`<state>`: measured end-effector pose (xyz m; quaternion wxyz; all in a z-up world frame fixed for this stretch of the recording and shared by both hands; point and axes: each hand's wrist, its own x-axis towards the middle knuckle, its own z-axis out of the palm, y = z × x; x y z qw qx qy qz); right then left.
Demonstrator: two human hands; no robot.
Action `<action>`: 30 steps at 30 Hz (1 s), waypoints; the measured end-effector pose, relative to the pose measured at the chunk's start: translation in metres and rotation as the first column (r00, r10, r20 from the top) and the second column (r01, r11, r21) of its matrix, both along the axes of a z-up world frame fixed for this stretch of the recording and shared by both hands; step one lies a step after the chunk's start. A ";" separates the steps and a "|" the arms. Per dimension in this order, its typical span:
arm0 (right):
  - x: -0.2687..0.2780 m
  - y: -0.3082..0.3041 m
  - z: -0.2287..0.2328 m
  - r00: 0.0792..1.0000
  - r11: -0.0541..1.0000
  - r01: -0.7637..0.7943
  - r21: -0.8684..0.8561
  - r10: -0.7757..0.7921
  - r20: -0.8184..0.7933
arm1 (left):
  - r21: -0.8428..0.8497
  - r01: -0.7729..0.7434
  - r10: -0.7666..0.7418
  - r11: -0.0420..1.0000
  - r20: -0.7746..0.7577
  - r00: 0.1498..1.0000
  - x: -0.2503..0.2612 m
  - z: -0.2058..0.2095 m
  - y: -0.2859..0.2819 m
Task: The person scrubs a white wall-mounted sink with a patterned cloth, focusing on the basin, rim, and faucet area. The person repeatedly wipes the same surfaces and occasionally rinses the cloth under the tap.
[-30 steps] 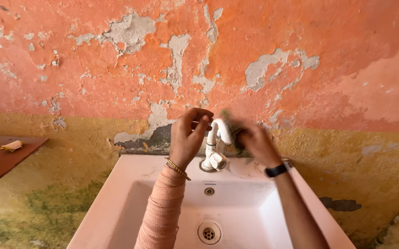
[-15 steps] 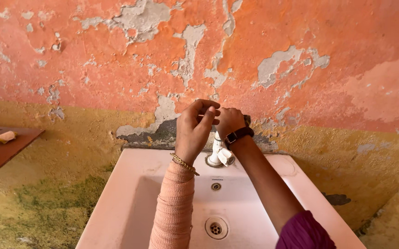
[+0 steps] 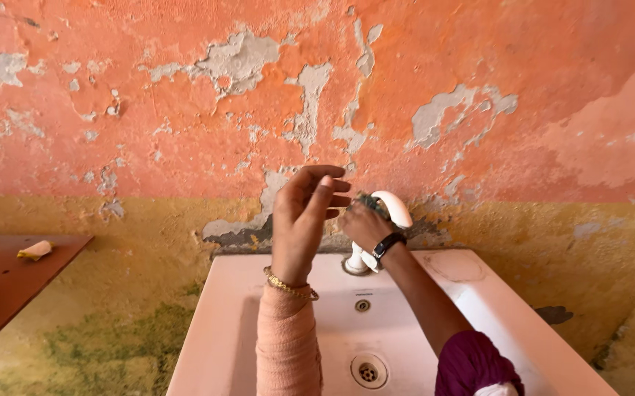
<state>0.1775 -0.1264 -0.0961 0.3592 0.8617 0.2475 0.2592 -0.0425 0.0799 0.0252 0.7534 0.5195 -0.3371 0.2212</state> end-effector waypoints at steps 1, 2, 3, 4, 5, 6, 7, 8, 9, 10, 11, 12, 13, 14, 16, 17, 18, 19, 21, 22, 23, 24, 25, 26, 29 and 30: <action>0.000 -0.001 -0.006 0.999 0.999 -0.049 -0.008 0.050 0.013 | -0.014 -0.008 0.008 1.000 -0.009 1.000 -0.002 -0.001 0.003; -0.002 -0.002 -0.012 0.995 0.990 -0.100 0.095 0.102 -0.020 | -0.027 -0.017 0.016 0.999 -0.018 1.000 -0.004 0.000 0.006; -0.007 0.001 -0.020 0.986 0.968 -0.146 0.203 0.159 -0.050 | -0.027 -0.020 0.020 0.999 -0.024 1.000 -0.006 0.000 0.008; -0.014 0.005 -0.026 0.973 0.933 -0.186 0.310 0.218 -0.073 | -0.026 -0.024 0.023 0.999 -0.029 0.999 -0.007 0.000 0.010; -0.022 0.009 -0.029 0.955 0.910 -0.122 0.396 0.216 -0.204 | -0.028 -0.031 0.030 0.999 -0.031 0.999 -0.007 0.000 0.012; -0.034 0.013 -0.032 0.917 0.881 -0.046 0.470 0.224 -0.330 | -0.036 -0.031 0.029 0.999 -0.032 0.999 -0.008 0.001 0.012; -0.046 0.015 -0.032 0.861 0.847 0.042 0.530 0.239 -0.449 | -0.044 -0.028 0.027 0.999 -0.034 0.999 -0.008 0.002 0.011; -0.056 0.015 -0.028 0.868 0.818 -0.013 0.575 0.295 -0.400 | -0.052 -0.026 0.025 0.998 -0.036 0.999 -0.008 0.003 0.010; -0.065 0.015 -0.025 0.870 0.784 -0.068 0.616 0.350 -0.349 | -0.051 -0.016 0.014 0.999 -0.037 0.999 -0.008 0.003 0.008; -0.071 0.013 -0.020 0.867 0.747 -0.124 0.654 0.402 -0.294 | -0.049 -0.006 0.004 0.999 -0.039 0.999 -0.007 0.003 0.005; -0.074 0.011 -0.016 0.897 0.747 -0.226 0.626 0.409 -0.164 | -0.043 0.009 -0.011 0.999 -0.046 0.999 -0.006 0.003 0.002; -0.073 0.008 -0.009 0.908 0.747 -0.322 0.582 0.417 -0.032 | -0.030 0.009 -0.010 1.000 -0.048 0.999 -0.003 0.002 -0.002; -0.070 0.004 -0.004 0.899 0.747 -0.412 0.522 0.427 0.099 | -0.018 0.008 -0.009 1.000 -0.050 0.999 0.000 0.001 -0.006; -0.062 0.002 0.001 0.904 0.774 -0.402 0.490 0.421 0.076 | -0.006 0.007 -0.008 1.000 -0.051 0.999 0.003 -0.001 -0.010; -0.047 0.000 0.003 0.910 0.818 -0.385 0.427 0.414 0.027 | 0.064 -0.057 0.060 0.996 -0.039 0.997 0.011 -0.003 -0.018; -0.043 -0.002 -0.001 0.911 0.817 -0.372 0.440 0.412 0.007 | 0.099 -0.101 0.104 0.990 -0.023 0.994 0.014 -0.003 -0.019; -0.044 -0.006 -0.009 0.913 0.816 -0.359 0.453 0.409 -0.014 | 0.126 -0.128 0.129 0.984 -0.001 0.992 0.015 -0.004 -0.020; -0.044 -0.008 -0.016 0.912 0.815 -0.348 0.463 0.408 -0.032 | 0.150 -0.157 0.155 0.976 0.024 0.988 0.015 -0.003 -0.021; -0.053 -0.014 -0.031 0.896 0.786 -0.274 0.555 0.419 -0.150 | 0.173 -0.183 0.177 0.968 0.049 0.983 0.012 -0.002 -0.022; -0.056 -0.017 -0.032 0.882 0.772 -0.229 0.593 0.423 -0.210 | 0.172 -0.179 0.173 0.969 0.049 0.984 0.009 -0.002 -0.022; -0.064 -0.021 -0.032 0.875 0.756 -0.166 0.633 0.410 -0.260 | 0.179 -0.166 0.160 0.970 0.045 0.986 0.006 -0.001 -0.024; -0.075 -0.026 -0.032 0.863 0.738 -0.101 0.668 0.399 -0.309 | 0.230 -0.200 0.192 0.952 0.058 0.980 0.003 0.001 -0.027; -0.085 -0.032 -0.028 0.850 0.723 -0.040 0.690 0.388 -0.357 | 0.269 -0.237 0.225 0.933 0.077 0.971 0.002 0.003 -0.030; -0.095 -0.036 -0.024 0.842 0.687 -0.025 0.726 0.407 -0.355 | 0.307 -0.275 0.257 0.911 0.097 0.962 0.001 0.005 -0.032; -0.114 -0.049 -0.016 0.794 0.484 0.050 0.874 0.511 -0.329 | 0.284 -0.275 0.248 0.918 0.130 0.960 -0.004 0.005 -0.038; -0.119 -0.059 -0.018 0.766 0.341 0.104 0.934 0.572 -0.294 | 0.298 -0.278 0.247 0.913 0.136 0.959 -0.003 0.004 -0.040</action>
